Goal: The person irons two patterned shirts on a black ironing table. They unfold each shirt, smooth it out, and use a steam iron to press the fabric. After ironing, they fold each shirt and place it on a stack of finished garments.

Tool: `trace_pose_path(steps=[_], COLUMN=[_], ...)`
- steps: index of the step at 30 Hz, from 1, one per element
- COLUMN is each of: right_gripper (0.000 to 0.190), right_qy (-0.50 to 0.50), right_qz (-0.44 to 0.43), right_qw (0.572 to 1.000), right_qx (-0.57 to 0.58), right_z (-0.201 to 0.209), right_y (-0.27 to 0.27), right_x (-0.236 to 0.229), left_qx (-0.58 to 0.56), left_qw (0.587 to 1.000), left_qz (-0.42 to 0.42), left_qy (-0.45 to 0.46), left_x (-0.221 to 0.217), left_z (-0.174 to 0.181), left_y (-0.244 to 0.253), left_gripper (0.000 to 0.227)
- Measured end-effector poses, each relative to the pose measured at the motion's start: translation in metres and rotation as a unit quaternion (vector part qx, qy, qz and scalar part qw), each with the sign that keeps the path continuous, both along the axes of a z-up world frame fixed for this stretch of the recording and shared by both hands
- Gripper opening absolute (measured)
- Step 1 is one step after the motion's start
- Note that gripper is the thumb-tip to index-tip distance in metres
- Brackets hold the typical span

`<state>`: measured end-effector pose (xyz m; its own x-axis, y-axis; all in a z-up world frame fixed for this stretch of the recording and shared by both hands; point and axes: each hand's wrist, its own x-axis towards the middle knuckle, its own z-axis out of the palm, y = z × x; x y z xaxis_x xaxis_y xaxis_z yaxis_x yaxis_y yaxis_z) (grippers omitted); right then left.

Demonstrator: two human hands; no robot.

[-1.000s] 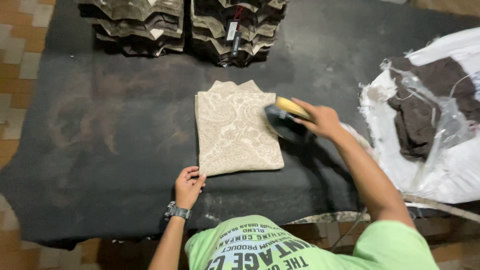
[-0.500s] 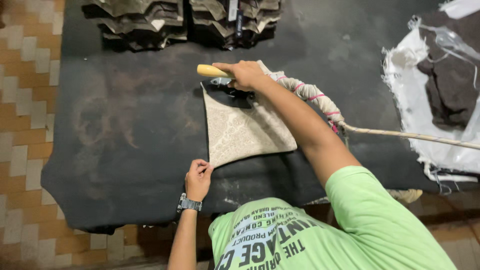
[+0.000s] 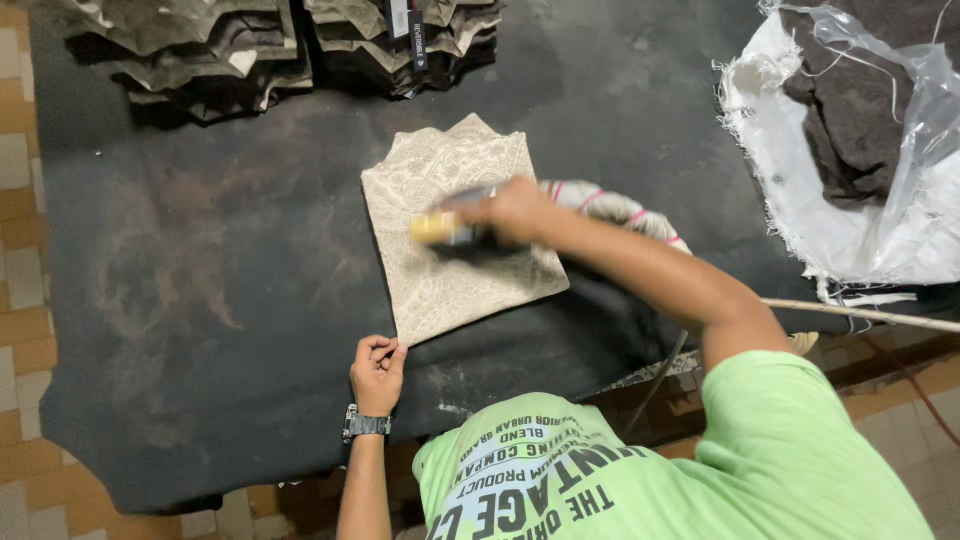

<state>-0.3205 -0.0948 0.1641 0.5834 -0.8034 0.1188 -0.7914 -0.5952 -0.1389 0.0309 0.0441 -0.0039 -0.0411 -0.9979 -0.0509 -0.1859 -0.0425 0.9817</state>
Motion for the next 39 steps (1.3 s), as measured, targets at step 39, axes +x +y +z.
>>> trace_pose_path(steps=[39], right_gripper=[0.041], right_qy=[-0.179], right_qz=[-0.51], right_qw=[0.839], right_qx=[-0.056], right_z=[-0.028], right_y=[0.06], right_x=[-0.077], left_qx=[0.061], left_qw=[0.986], left_qz=[0.082], left_qy=[-0.135], left_x=[-0.082], left_z=[-0.005], left_y=[-0.266], left_gripper=[0.07])
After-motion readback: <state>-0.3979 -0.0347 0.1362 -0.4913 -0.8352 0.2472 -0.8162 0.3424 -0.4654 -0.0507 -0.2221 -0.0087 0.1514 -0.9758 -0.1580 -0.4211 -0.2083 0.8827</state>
